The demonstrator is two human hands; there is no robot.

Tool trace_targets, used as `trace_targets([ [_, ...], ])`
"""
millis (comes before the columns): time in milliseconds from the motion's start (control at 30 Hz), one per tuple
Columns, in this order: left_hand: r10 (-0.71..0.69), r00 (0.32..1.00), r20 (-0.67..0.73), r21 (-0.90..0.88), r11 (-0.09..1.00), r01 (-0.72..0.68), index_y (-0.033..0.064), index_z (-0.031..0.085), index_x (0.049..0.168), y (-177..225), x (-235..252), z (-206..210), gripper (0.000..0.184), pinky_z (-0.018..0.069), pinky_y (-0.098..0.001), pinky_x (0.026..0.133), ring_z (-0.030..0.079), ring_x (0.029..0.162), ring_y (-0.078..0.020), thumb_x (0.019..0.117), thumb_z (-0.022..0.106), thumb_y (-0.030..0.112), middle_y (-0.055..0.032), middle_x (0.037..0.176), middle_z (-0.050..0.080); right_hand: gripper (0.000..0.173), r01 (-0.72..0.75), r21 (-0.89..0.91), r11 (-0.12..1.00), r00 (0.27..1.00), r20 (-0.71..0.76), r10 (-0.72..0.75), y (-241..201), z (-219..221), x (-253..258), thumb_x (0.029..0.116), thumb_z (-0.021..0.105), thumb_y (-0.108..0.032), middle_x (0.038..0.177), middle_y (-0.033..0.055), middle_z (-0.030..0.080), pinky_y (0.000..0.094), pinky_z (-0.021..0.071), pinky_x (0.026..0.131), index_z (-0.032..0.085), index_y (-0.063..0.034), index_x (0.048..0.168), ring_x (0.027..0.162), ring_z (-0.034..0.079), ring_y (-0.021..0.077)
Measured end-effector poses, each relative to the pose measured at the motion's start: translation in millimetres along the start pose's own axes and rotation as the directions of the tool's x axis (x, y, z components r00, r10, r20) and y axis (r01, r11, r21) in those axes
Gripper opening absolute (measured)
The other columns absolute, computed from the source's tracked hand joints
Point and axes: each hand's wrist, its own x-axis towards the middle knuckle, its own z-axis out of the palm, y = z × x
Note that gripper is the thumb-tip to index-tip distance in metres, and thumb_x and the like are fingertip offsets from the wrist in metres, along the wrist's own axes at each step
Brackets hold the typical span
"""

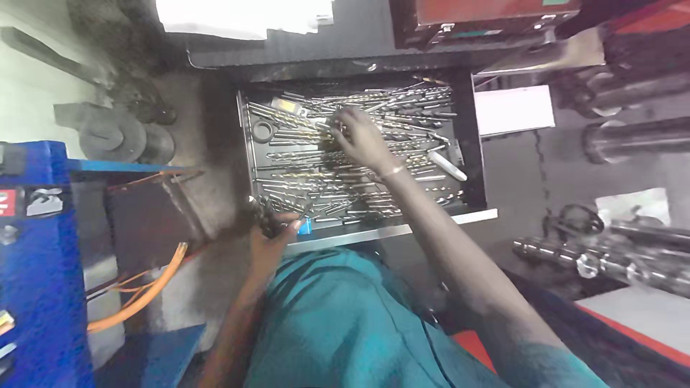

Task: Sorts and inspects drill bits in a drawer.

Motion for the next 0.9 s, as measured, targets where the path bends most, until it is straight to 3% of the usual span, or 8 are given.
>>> trace_targets([
  [100, 0.054, 0.998, 0.016, 0.035, 0.998, -0.055, -0.0043, 0.067, 0.107, -4, 0, -4, 0.022, 0.0629, -0.0298, 0.076, 0.075, 0.085, -0.0177, 0.0862, 0.074, -0.001, -0.0092, 0.097, 0.077, 0.049, -0.011, -0.145, 0.989, 1.0, 0.019, 0.014, 20, 17, 42, 0.102, 0.057, -0.036, 0.148, 0.018, 0.054, 0.0548, 0.0438, 0.112, 0.059, -0.0058, 0.141, 0.138, 0.051, 0.0382],
  [367, 0.126, 0.992, -0.025, -0.123, 0.984, -0.128, -0.0012, 0.071, 0.104, -12, -5, -4, 0.021, 0.0597, -0.0265, 0.065, 0.072, 0.072, -0.0135, 0.0839, 0.077, 0.001, -0.0089, 0.092, 0.077, 0.1, -0.226, -0.283, 0.932, 0.956, 0.117, 0.268, 58, 13, 53, 0.0935, 0.047, -0.074, 0.162, 0.0309, 0.03, 0.0611, 0.0291, 0.121, 0.038, 0.0039, 0.154, 0.152, 0.027, 0.0474],
  [467, 0.087, 0.996, -0.028, -0.108, 0.99, -0.089, -0.0006, 0.07, 0.104, -12, -5, -4, 0.022, 0.0609, -0.0277, 0.069, 0.073, 0.076, -0.0143, 0.0829, 0.078, 0.0, -0.0078, 0.093, 0.078, 0.087, -0.161, -0.27, 0.949, 0.984, 0.027, 0.175, 46, 11, 42, 0.0949, 0.056, -0.063, 0.161, 0.0314, 0.032, 0.0657, 0.0266, 0.12, 0.04, -0.002, 0.155, 0.15, 0.029, 0.0497],
  [567, 0.06, 0.998, -0.012, -0.06, 0.996, -0.061, -0.0012, 0.068, 0.104, -11, -4, -5, 0.023, 0.0594, -0.0258, 0.066, 0.073, 0.076, -0.0137, 0.0836, 0.078, 0.002, -0.0086, 0.095, 0.078, 0.054, -0.067, -0.222, 0.973, 0.996, -0.073, 0.052, 35, 20, 32, 0.0964, 0.062, -0.042, 0.14, 0.0281, 0.054, 0.0602, 0.047, 0.105, 0.061, -0.0031, 0.134, 0.129, 0.054, 0.0476],
  [633, 0.09, 0.996, 0.017, -0.058, 0.994, -0.089, -0.0021, 0.066, 0.106, -15, -3, -7, 0.026, 0.0597, -0.0264, 0.067, 0.073, 0.076, -0.0148, 0.0841, 0.078, 0.003, -0.0094, 0.094, 0.077, 0.048, -0.044, -0.212, 0.976, 0.997, -0.073, 0.029, 39, 28, 29, 0.0974, 0.06, -0.04, 0.137, 0.025, 0.058, 0.0582, 0.0509, 0.099, 0.064, -0.004, 0.128, 0.125, 0.057, 0.045],
  [700, 0.123, 0.991, 0.042, -0.058, 0.991, -0.121, -0.0013, 0.066, 0.108, -16, -1, -8, 0.027, 0.0608, -0.0268, 0.068, 0.073, 0.077, -0.0152, 0.0842, 0.078, 0.004, -0.0082, 0.095, 0.077, 0.055, -0.07, -0.227, 0.971, 0.996, -0.067, 0.056, 45, 35, 31, 0.0986, 0.053, -0.047, 0.147, 0.0221, 0.052, 0.059, 0.0469, 0.105, 0.061, -0.0082, 0.137, 0.134, 0.052, 0.0426],
  [800, 0.137, 0.989, 0.049, -0.012, 0.991, -0.137, -0.0007, 0.064, 0.109, -15, -1, -8, 0.029, 0.0618, -0.027, 0.069, 0.075, 0.078, -0.0149, 0.0842, 0.078, 0.004, -0.007, 0.096, 0.078, 0.076, -0.166, -0.285, 0.944, 0.984, 0.011, 0.177, 47, 39, 34, 0.1013, 0.038, -0.063, 0.165, 0.0223, 0.031, 0.0626, 0.0247, 0.121, 0.041, -0.013, 0.158, 0.154, 0.026, 0.042],
  [900, 0.131, 0.99, 0.047, 0.017, 0.991, -0.132, -0.0007, 0.062, 0.11, -14, -3, -9, 0.03, 0.0617, -0.027, 0.07, 0.075, 0.079, -0.0154, 0.0842, 0.077, 0.003, -0.0073, 0.096, 0.078, 0.078, -0.214, -0.288, 0.933, 0.973, 0.02, 0.229, 44, 39, 37, 0.0999, 0.038, -0.065, 0.167, 0.0244, 0.025, 0.0663, 0.0177, 0.122, 0.037, -0.0156, 0.16, 0.156, 0.019, 0.0441],
])
